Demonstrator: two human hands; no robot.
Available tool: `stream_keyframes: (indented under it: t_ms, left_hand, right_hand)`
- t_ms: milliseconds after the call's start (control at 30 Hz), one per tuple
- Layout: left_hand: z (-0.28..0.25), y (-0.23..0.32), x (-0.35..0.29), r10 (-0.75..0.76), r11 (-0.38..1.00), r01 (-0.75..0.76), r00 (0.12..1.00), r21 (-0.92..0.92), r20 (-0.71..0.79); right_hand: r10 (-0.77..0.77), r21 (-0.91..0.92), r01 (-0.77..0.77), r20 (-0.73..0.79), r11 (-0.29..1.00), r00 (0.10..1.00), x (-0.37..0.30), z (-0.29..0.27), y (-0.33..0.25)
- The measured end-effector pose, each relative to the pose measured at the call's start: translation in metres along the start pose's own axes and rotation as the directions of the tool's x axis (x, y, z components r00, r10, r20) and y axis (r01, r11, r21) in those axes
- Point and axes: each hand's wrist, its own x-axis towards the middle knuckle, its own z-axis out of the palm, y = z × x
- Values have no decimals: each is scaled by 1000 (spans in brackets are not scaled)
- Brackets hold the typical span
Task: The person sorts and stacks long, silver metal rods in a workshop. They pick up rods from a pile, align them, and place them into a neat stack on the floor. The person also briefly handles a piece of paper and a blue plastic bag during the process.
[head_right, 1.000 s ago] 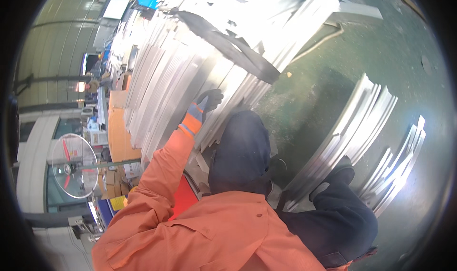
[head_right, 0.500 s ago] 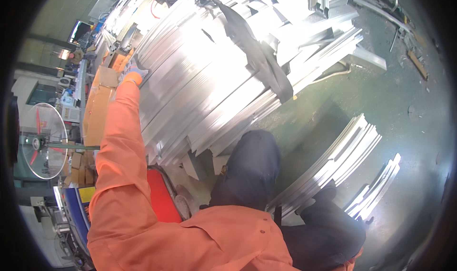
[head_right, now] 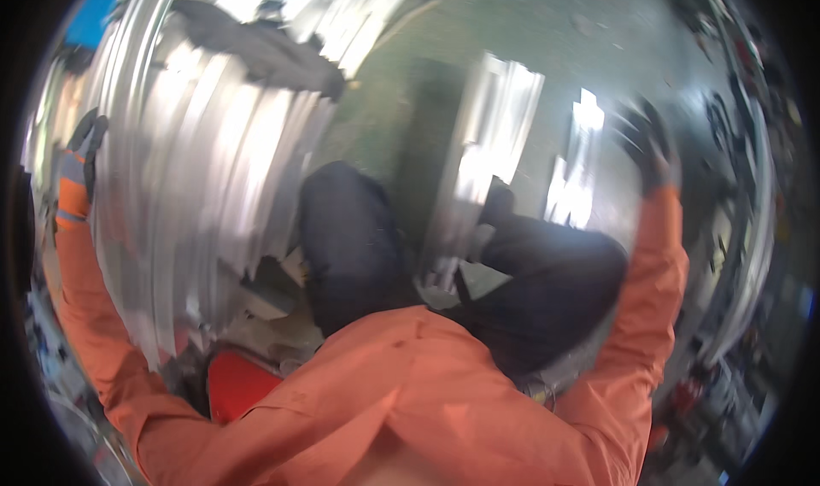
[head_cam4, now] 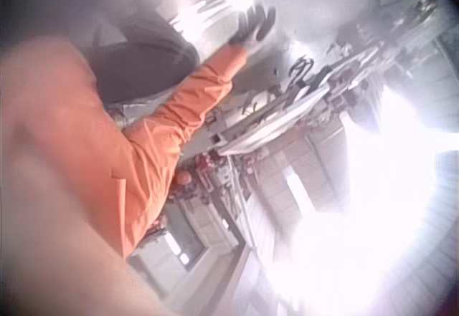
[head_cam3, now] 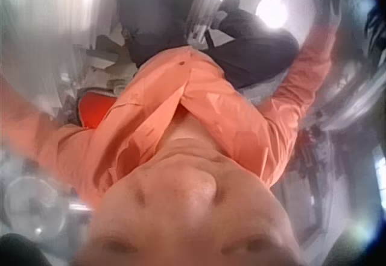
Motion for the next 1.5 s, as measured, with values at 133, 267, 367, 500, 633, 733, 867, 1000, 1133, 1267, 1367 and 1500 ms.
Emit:
stream_keyframes:
  t_ms: [133, 267, 367, 500, 633, 733, 867, 1000, 1133, 1267, 1367, 1500]
  left_hand:
    - [112, 236, -12, 397, 604, -462, 881, -649, -258]
    - [189, 400, -49, 189, 380, 162, 950, -911, 248]
    - [231, 409, -51, 567, 822, -505, 768, -264, 298]
    - [237, 346, -77, 152, 34, 559, 816, -828, 557]
    - [215, 267, -113, 44, 54, 584, 809, -810, 586]
    - [228, 142, -163, 19, -225, 715, 682, -662, 731]
    - [230, -11, -260, 145, -423, 741, 624, -522, 768]
    - [250, -10, -287, 140, -460, 768, 559, -446, 817]
    - [198, 86, -294, -496, -104, 875, 367, -473, 787]
    - [197, 115, -282, -404, -25, 877, 430, -479, 808]
    - [197, 126, -282, -324, -34, 876, 446, -481, 834]
    - [207, 87, -323, -355, -275, 786, 452, -554, 818]
  right_hand:
    - [44, 163, -142, 492, 976, 869, -23, 204, -84]
    - [-112, 92, 81, 396, 992, 911, -6, 244, -3]
    - [-91, -498, 156, 153, 853, 984, 35, 204, 27]
    - [469, -277, -588, -393, 760, 791, 85, 124, 103]
    - [366, -181, -497, -478, 849, 799, 97, 28, 280]
    - [461, -127, -579, -479, 806, 747, 94, 51, 321]
    - [501, 2, -537, -367, 843, 784, 96, 103, 351]
    - [466, 228, -406, -398, 885, 790, 102, 63, 402]
    - [360, 97, -361, -485, 928, 797, 91, 93, 379]
    - [385, 203, -327, -524, 923, 760, 90, 87, 361]
    - [354, -19, -454, -597, 891, 719, 89, 81, 357]
    - [269, -331, -465, -496, 821, 826, 98, 89, 387]
